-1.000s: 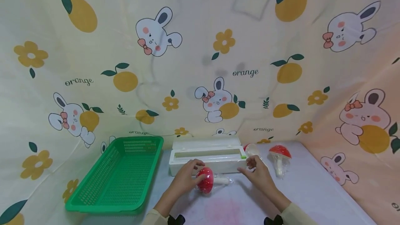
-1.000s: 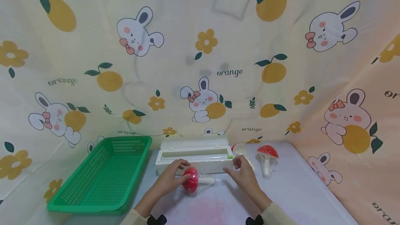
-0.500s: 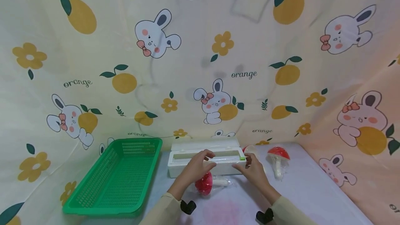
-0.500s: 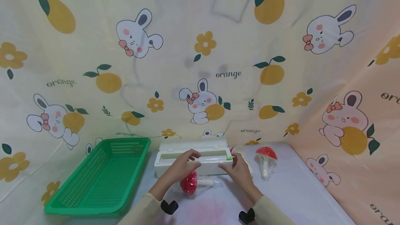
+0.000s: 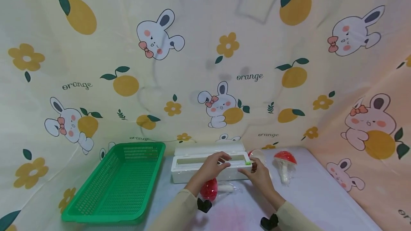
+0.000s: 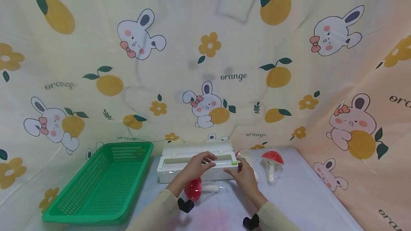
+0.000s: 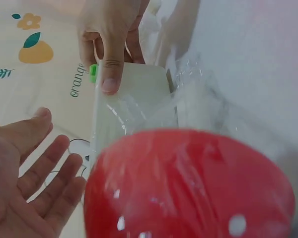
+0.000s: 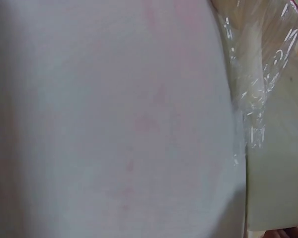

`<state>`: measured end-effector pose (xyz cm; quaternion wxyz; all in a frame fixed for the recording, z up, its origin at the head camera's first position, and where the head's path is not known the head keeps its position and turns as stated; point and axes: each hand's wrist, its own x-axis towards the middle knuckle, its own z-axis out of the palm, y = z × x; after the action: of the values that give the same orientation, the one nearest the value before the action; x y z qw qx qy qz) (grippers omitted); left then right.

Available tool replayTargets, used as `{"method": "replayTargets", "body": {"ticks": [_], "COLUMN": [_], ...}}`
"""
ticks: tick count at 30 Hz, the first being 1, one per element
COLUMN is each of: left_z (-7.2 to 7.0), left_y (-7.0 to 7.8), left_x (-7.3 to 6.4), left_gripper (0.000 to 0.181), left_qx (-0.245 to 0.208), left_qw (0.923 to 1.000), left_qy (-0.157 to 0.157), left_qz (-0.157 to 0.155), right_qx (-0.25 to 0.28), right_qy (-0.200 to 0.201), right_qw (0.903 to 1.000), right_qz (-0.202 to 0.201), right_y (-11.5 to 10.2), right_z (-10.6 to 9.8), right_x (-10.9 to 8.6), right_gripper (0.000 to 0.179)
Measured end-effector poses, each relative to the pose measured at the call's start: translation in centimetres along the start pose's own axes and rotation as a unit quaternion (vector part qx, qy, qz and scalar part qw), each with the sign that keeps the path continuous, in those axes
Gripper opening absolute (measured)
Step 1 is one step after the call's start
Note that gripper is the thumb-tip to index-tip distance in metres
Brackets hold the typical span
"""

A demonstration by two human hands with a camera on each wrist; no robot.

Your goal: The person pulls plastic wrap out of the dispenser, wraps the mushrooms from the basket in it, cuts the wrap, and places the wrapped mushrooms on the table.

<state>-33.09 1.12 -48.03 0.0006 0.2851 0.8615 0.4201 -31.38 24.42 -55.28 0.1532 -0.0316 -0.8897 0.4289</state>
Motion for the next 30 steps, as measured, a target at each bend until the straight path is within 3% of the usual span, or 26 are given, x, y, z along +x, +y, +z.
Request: {"method": "replayTargets", "body": {"ticks": [6, 17, 24, 30], "left_z": [1.3, 4.1, 5.2, 6.7], "left_y": [0.3, -0.6, -0.5, -0.1], "left_x": [1.3, 3.3, 4.0, 4.4], "left_gripper": [0.026, 0.022, 0.019, 0.015], "left_qx": [-0.037, -0.062, -0.016, 0.032], "left_qw": [0.9993, 0.9975, 0.9983, 0.9934], "left_qy": [0.001, 0.028, 0.042, 0.063], "left_qz": [0.007, 0.017, -0.037, -0.090], "right_qx": [0.012, 0.053, 0.075, 0.091], "right_qy": [0.011, 0.012, 0.014, 0.007], "right_qw": [0.9997, 0.9983, 0.9970, 0.9958], "right_qz": [-0.016, -0.020, -0.012, -0.003], "right_y": [0.5, 0.6, 0.6, 0.9], "right_z": [0.0, -0.3, -0.6, -1.0], "right_x": [-0.1, -0.3, -0.2, -0.2], "right_gripper": [0.081, 0.079, 0.075, 0.078]}}
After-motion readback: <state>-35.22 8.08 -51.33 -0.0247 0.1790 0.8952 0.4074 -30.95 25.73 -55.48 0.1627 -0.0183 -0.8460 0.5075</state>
